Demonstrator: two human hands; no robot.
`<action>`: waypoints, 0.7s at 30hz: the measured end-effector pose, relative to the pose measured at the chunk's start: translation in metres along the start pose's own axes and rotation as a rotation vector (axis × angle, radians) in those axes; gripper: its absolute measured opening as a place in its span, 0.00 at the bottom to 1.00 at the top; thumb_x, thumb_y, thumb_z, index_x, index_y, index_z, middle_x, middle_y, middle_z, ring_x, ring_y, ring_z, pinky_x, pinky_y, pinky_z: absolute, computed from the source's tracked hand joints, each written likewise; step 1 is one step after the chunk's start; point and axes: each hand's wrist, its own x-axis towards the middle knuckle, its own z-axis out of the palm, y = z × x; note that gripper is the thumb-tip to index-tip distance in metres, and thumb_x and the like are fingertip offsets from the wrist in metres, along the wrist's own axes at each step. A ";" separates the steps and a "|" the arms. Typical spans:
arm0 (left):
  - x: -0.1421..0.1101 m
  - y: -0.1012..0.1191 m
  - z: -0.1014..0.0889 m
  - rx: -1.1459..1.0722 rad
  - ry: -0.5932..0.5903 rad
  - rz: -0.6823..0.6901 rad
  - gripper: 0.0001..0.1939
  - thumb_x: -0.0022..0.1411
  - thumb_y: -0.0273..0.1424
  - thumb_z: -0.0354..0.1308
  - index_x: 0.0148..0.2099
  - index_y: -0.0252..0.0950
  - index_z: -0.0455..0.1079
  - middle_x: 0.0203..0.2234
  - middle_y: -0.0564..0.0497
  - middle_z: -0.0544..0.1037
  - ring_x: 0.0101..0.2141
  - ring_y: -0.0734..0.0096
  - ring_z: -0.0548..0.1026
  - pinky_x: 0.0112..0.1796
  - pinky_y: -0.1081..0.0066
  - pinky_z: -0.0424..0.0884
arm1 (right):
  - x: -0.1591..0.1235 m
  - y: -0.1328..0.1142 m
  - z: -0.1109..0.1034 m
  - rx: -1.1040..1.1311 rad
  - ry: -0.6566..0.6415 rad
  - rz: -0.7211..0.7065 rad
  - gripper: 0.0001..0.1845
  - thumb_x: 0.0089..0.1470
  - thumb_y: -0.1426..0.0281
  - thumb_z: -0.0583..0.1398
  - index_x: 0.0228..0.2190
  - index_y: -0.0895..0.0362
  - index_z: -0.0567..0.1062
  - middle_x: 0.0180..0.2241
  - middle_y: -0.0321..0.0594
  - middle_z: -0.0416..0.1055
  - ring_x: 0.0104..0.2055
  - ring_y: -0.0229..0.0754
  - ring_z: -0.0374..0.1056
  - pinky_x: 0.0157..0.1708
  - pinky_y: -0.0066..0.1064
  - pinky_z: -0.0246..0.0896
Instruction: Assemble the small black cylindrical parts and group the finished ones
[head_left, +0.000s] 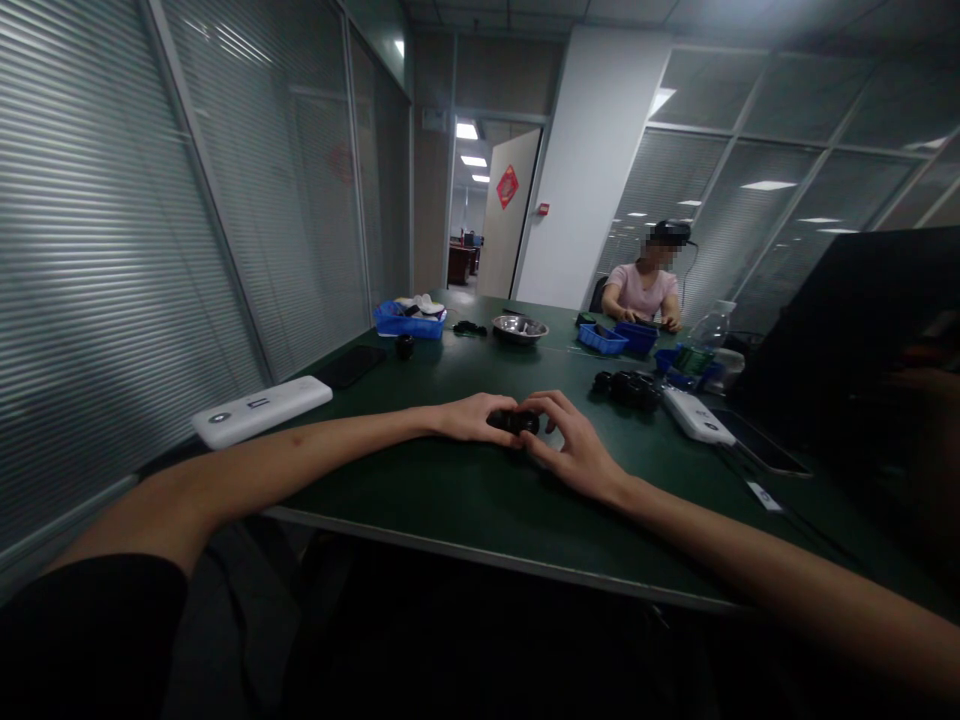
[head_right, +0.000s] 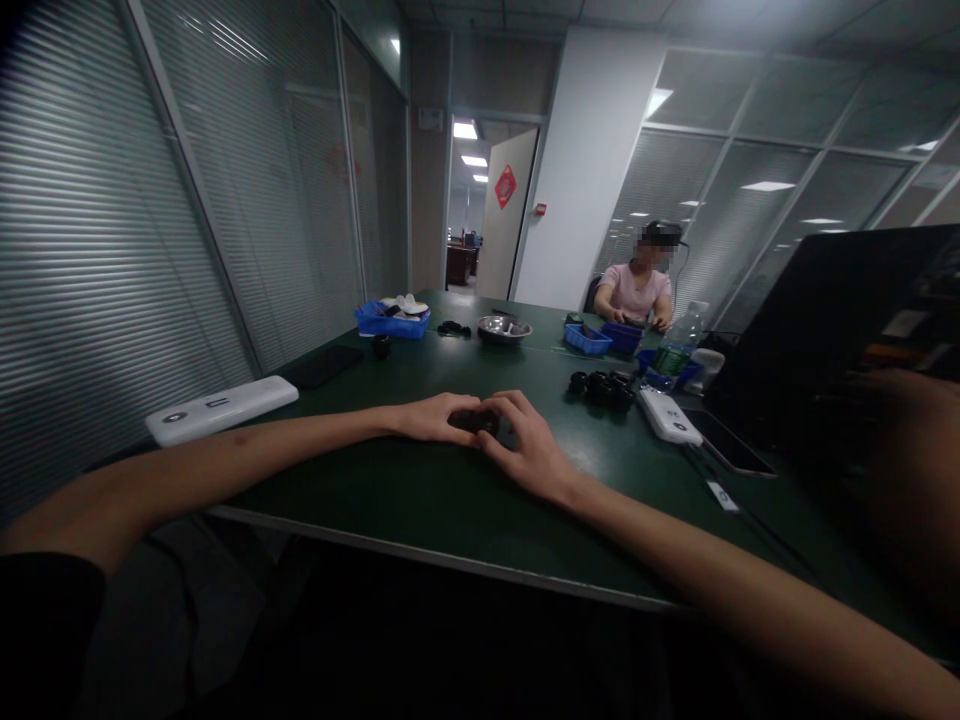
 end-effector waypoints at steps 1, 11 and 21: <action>0.000 0.000 0.000 -0.003 -0.005 -0.001 0.28 0.61 0.47 0.65 0.56 0.35 0.71 0.46 0.46 0.75 0.46 0.60 0.73 0.45 0.66 0.66 | 0.000 0.000 0.000 -0.011 0.002 0.013 0.14 0.63 0.66 0.61 0.50 0.51 0.72 0.49 0.45 0.68 0.49 0.49 0.68 0.47 0.43 0.69; 0.001 -0.004 0.000 0.012 -0.002 -0.008 0.28 0.61 0.49 0.64 0.55 0.34 0.71 0.47 0.46 0.75 0.47 0.60 0.73 0.46 0.66 0.66 | 0.000 0.002 0.001 -0.023 -0.006 0.026 0.16 0.62 0.64 0.62 0.51 0.51 0.72 0.49 0.45 0.68 0.49 0.49 0.69 0.47 0.43 0.69; 0.000 -0.003 0.000 -0.003 -0.009 0.002 0.28 0.62 0.48 0.64 0.56 0.35 0.71 0.47 0.46 0.75 0.47 0.60 0.73 0.47 0.65 0.66 | 0.000 -0.002 0.000 -0.005 -0.009 0.000 0.16 0.63 0.67 0.60 0.52 0.52 0.71 0.51 0.46 0.69 0.49 0.49 0.69 0.46 0.41 0.69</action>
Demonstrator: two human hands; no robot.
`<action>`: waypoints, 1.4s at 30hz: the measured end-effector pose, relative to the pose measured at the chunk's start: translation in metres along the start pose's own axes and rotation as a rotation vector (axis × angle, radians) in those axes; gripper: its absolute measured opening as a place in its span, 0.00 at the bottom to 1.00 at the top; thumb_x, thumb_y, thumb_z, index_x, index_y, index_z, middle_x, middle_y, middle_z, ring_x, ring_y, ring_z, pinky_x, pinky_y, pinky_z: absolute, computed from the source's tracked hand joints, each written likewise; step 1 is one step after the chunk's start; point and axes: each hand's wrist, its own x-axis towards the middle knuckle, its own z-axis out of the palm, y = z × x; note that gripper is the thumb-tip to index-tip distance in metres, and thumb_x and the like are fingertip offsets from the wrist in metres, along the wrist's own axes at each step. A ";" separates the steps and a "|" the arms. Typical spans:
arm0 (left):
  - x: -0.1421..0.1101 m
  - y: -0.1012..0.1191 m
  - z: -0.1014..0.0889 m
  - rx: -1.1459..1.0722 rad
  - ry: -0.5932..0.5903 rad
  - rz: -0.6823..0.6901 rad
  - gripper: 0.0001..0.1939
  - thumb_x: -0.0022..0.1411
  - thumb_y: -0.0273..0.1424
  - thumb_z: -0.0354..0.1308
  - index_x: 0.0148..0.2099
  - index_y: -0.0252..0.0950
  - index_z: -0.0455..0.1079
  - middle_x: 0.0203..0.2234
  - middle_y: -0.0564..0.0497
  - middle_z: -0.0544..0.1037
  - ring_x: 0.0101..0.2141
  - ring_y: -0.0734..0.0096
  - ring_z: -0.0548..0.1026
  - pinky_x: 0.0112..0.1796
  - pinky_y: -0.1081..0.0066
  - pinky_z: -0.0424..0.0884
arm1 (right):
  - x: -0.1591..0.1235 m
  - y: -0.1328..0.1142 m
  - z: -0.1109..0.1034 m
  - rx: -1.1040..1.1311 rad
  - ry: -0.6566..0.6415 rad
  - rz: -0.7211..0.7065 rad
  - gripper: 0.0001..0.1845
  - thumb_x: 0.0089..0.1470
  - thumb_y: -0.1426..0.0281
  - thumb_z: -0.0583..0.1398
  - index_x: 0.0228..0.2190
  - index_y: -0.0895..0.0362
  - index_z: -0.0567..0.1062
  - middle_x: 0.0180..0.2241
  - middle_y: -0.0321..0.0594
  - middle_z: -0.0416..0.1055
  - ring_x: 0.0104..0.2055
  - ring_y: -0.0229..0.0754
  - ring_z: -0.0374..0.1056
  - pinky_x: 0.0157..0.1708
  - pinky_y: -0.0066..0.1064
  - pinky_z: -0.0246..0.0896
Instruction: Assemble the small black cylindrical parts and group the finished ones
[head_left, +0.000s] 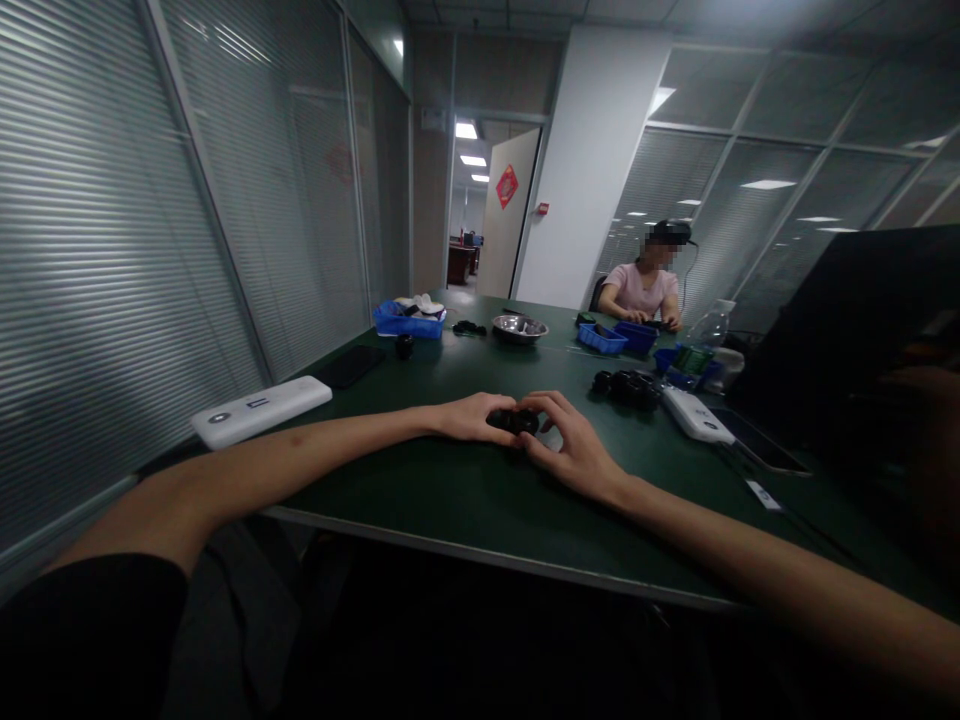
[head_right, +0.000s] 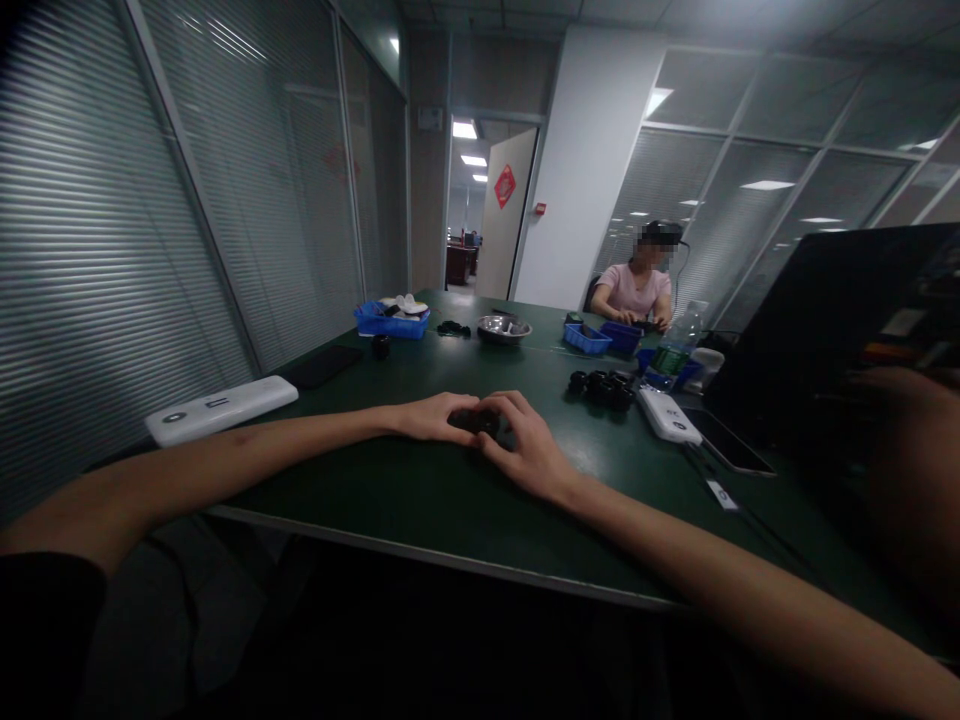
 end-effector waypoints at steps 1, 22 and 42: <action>0.000 0.000 0.000 0.004 -0.002 -0.003 0.28 0.62 0.48 0.64 0.56 0.35 0.71 0.47 0.45 0.75 0.47 0.60 0.73 0.46 0.65 0.66 | 0.000 0.000 0.000 -0.015 0.006 0.017 0.15 0.63 0.66 0.61 0.51 0.52 0.72 0.50 0.46 0.69 0.48 0.49 0.69 0.45 0.41 0.70; -0.001 0.005 0.000 0.036 0.010 -0.002 0.24 0.60 0.48 0.65 0.50 0.36 0.72 0.44 0.48 0.75 0.45 0.62 0.73 0.46 0.66 0.66 | 0.003 0.052 -0.006 -0.144 -0.112 0.140 0.18 0.59 0.72 0.61 0.51 0.55 0.75 0.47 0.46 0.72 0.46 0.48 0.72 0.48 0.41 0.69; -0.001 0.006 -0.001 0.051 -0.001 -0.002 0.23 0.61 0.48 0.64 0.50 0.37 0.72 0.44 0.48 0.74 0.45 0.63 0.73 0.46 0.66 0.66 | 0.002 0.045 -0.009 -0.190 -0.152 0.110 0.21 0.61 0.71 0.60 0.55 0.55 0.73 0.51 0.48 0.72 0.50 0.50 0.72 0.53 0.44 0.68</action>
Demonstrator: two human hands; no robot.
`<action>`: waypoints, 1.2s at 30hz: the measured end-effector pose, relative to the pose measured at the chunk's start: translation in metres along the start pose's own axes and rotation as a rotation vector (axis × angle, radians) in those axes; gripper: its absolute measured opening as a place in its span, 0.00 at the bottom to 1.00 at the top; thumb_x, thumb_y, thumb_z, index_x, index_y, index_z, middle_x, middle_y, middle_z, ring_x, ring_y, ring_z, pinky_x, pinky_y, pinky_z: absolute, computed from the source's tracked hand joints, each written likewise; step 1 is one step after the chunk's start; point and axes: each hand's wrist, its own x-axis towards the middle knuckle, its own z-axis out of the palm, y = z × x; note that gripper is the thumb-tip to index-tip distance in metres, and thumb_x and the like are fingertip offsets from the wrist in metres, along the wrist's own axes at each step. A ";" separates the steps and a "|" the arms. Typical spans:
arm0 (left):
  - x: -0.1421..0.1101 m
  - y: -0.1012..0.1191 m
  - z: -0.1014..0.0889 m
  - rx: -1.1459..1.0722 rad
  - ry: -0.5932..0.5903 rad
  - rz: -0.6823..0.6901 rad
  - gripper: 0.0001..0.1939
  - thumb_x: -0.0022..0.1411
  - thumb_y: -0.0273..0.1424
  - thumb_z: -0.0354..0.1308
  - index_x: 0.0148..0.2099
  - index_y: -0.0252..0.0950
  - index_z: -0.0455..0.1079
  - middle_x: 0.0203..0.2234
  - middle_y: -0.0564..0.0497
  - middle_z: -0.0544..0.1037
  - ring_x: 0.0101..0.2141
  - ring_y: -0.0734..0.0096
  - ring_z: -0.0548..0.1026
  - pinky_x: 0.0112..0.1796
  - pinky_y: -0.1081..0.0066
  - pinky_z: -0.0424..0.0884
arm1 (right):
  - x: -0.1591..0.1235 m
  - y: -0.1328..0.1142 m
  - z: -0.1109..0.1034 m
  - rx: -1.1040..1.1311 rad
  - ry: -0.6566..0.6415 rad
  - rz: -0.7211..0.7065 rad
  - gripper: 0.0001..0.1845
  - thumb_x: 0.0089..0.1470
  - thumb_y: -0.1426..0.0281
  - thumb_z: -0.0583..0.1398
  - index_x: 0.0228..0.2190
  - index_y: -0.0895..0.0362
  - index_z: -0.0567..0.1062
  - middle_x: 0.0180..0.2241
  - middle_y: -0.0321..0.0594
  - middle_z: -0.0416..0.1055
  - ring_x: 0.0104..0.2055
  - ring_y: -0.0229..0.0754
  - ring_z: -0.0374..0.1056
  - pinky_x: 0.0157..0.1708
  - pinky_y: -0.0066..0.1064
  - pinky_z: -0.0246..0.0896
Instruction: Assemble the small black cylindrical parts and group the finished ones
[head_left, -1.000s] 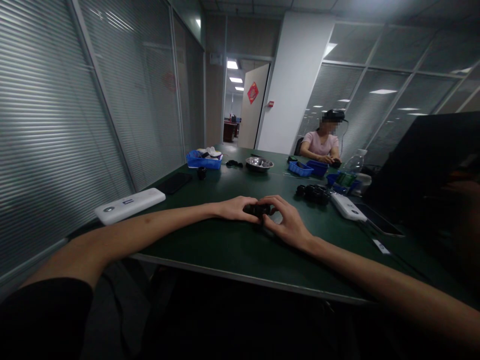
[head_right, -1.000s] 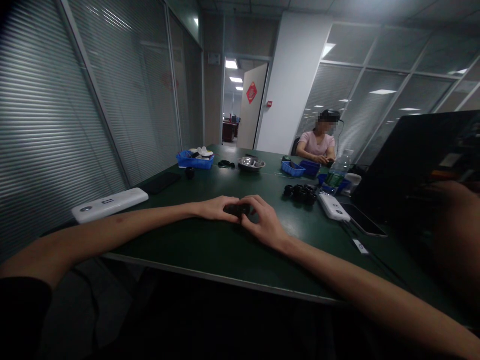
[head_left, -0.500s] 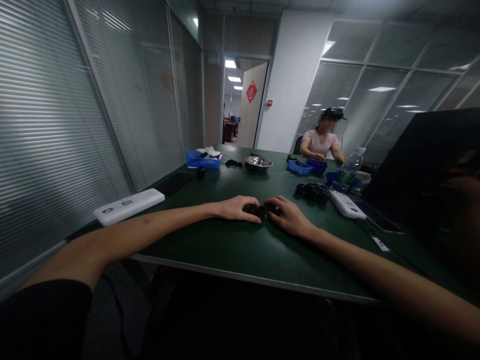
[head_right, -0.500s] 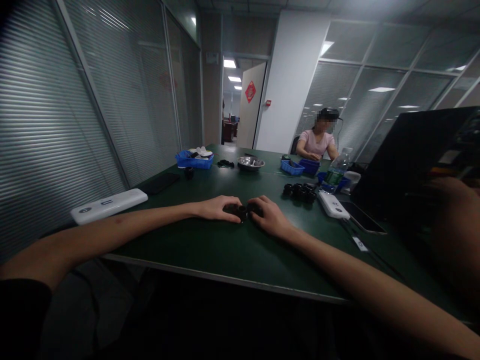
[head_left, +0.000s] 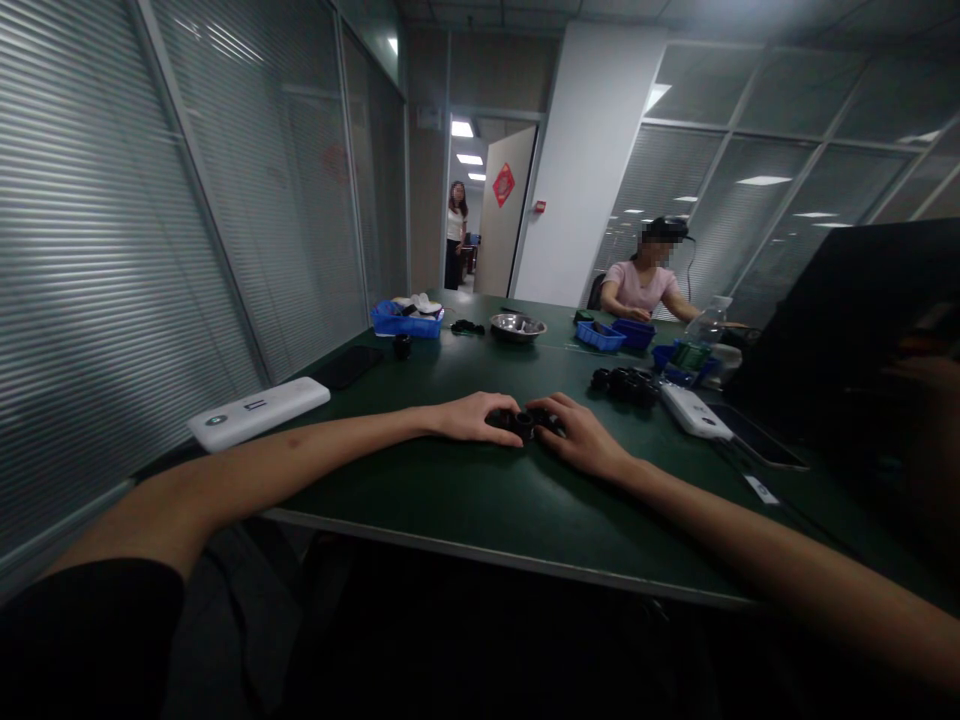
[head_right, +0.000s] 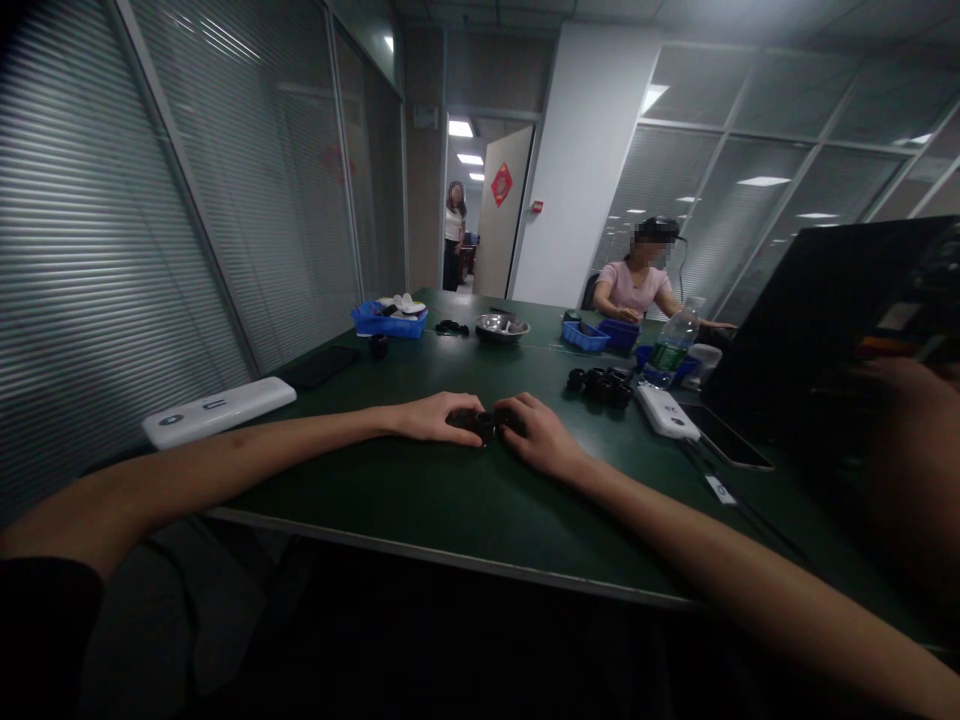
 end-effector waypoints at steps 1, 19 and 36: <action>0.000 0.000 0.000 0.001 0.000 0.000 0.24 0.61 0.48 0.64 0.51 0.37 0.72 0.44 0.48 0.74 0.46 0.63 0.72 0.46 0.66 0.66 | 0.000 0.000 0.000 0.003 -0.003 -0.008 0.21 0.62 0.71 0.60 0.56 0.54 0.73 0.51 0.49 0.72 0.50 0.50 0.72 0.53 0.44 0.68; 0.001 -0.008 0.003 0.000 0.024 -0.015 0.29 0.61 0.51 0.64 0.55 0.35 0.71 0.50 0.44 0.76 0.50 0.58 0.74 0.49 0.63 0.68 | -0.007 -0.029 -0.011 0.142 0.058 -0.305 0.25 0.68 0.66 0.56 0.64 0.47 0.66 0.61 0.45 0.67 0.61 0.51 0.65 0.60 0.51 0.65; 0.005 -0.014 0.007 0.246 0.094 0.086 0.19 0.70 0.46 0.56 0.53 0.38 0.75 0.51 0.45 0.74 0.51 0.59 0.69 0.54 0.61 0.63 | -0.004 -0.022 -0.011 -0.198 0.009 -0.290 0.32 0.65 0.63 0.60 0.68 0.47 0.61 0.64 0.44 0.66 0.60 0.55 0.64 0.60 0.53 0.63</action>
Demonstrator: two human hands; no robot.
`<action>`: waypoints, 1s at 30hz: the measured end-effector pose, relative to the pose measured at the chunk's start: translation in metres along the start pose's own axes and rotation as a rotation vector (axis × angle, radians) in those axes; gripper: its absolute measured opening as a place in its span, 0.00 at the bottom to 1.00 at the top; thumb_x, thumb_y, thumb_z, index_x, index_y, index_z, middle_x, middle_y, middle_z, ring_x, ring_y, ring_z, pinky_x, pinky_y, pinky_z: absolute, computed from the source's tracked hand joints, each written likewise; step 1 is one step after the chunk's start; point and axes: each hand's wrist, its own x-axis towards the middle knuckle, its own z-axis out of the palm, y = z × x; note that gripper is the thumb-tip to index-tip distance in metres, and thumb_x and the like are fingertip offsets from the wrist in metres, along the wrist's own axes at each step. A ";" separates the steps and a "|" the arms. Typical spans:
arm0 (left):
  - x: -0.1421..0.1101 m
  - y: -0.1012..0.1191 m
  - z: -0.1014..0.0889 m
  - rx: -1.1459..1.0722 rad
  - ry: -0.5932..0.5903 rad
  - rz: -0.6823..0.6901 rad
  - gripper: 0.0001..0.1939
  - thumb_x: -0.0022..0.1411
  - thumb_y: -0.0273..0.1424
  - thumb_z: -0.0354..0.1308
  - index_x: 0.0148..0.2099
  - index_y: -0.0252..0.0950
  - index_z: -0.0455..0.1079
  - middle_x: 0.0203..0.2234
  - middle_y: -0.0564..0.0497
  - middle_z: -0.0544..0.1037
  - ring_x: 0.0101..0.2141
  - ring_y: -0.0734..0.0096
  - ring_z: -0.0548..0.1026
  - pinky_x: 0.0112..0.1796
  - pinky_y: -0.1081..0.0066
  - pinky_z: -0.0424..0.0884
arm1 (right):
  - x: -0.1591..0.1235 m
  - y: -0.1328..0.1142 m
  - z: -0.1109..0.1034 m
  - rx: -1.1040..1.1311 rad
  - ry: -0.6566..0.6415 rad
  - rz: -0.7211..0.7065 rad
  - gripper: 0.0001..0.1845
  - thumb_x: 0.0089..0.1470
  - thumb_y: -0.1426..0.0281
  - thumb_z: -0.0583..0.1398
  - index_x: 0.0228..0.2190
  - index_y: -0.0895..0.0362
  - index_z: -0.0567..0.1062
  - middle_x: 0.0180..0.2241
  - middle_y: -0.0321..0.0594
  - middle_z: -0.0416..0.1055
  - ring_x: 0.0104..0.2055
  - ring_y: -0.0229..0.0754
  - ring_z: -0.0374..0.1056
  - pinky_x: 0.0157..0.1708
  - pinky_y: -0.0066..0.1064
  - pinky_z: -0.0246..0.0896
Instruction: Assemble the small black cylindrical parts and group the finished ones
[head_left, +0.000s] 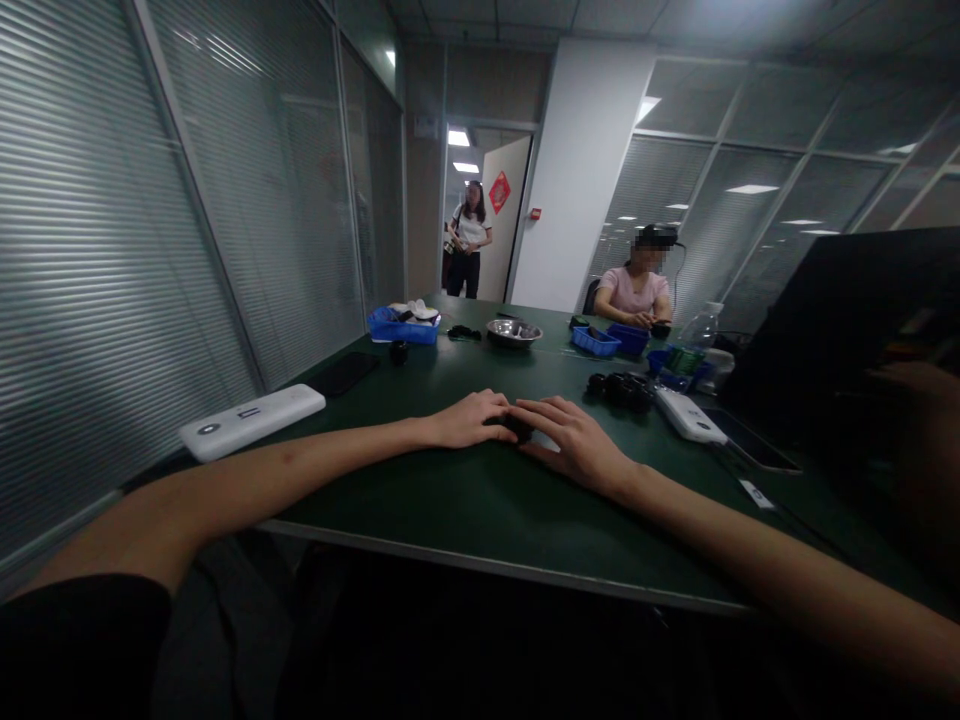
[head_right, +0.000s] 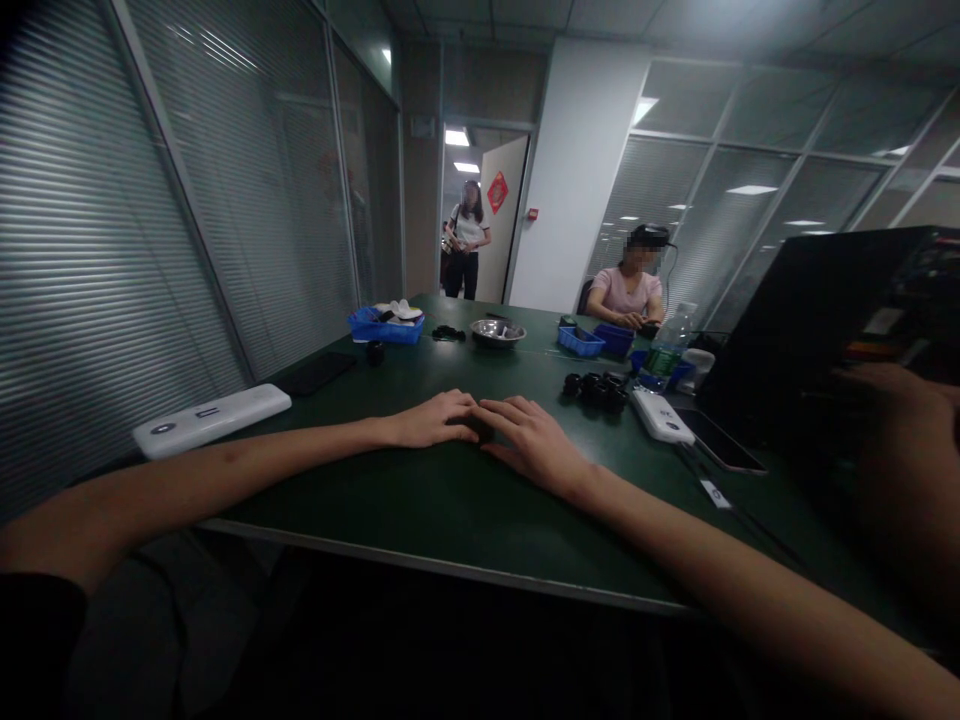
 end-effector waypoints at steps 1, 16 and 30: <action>0.000 -0.001 0.001 0.032 0.006 -0.017 0.20 0.71 0.46 0.54 0.54 0.38 0.74 0.51 0.44 0.73 0.52 0.58 0.69 0.54 0.61 0.63 | 0.002 0.002 0.001 -0.024 0.004 0.015 0.31 0.65 0.64 0.60 0.67 0.48 0.62 0.63 0.45 0.67 0.60 0.55 0.65 0.59 0.53 0.63; -0.005 -0.002 -0.010 0.190 0.079 -0.187 0.22 0.72 0.45 0.49 0.58 0.38 0.70 0.53 0.45 0.74 0.53 0.57 0.70 0.54 0.58 0.64 | -0.042 0.126 -0.033 -0.526 -0.115 0.405 0.19 0.60 0.62 0.63 0.51 0.56 0.77 0.46 0.52 0.76 0.49 0.59 0.67 0.43 0.46 0.65; -0.041 -0.105 -0.081 0.592 0.513 -0.756 0.31 0.66 0.38 0.51 0.68 0.29 0.57 0.63 0.35 0.64 0.62 0.44 0.61 0.60 0.49 0.56 | -0.048 0.142 -0.015 -0.642 -0.059 0.501 0.24 0.62 0.64 0.57 0.57 0.58 0.70 0.52 0.56 0.72 0.52 0.62 0.64 0.42 0.47 0.62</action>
